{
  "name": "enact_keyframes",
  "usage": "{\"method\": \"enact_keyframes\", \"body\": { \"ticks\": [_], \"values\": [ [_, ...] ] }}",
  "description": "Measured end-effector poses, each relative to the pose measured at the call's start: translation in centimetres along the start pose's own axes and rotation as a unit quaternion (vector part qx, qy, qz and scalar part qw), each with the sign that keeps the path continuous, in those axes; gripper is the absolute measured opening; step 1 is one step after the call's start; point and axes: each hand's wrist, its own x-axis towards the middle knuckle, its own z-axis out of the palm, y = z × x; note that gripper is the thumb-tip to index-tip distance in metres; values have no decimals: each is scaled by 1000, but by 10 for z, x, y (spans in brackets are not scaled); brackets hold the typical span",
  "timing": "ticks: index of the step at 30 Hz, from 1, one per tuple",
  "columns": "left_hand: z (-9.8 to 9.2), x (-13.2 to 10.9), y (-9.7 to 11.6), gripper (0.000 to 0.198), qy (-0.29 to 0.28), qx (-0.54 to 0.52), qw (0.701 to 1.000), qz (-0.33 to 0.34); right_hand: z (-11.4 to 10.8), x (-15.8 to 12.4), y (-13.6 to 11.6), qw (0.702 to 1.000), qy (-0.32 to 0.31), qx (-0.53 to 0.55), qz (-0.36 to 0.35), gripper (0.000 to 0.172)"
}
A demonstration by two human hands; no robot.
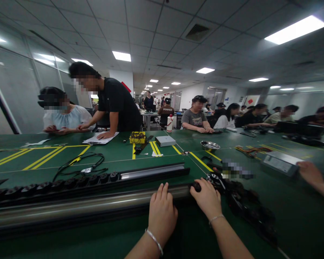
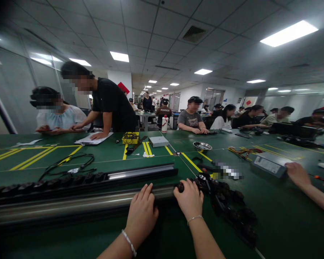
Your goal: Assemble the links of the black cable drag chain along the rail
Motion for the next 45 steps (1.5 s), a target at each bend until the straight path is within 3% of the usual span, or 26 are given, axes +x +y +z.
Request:
{"method": "enact_keyframes", "body": {
  "ticks": [45],
  "values": [
    [-3, 0, 1, 26, -9, 0, 1000, -1, -3, 2, 1, 1000, 8, 5, -2, 36]
  ]
}}
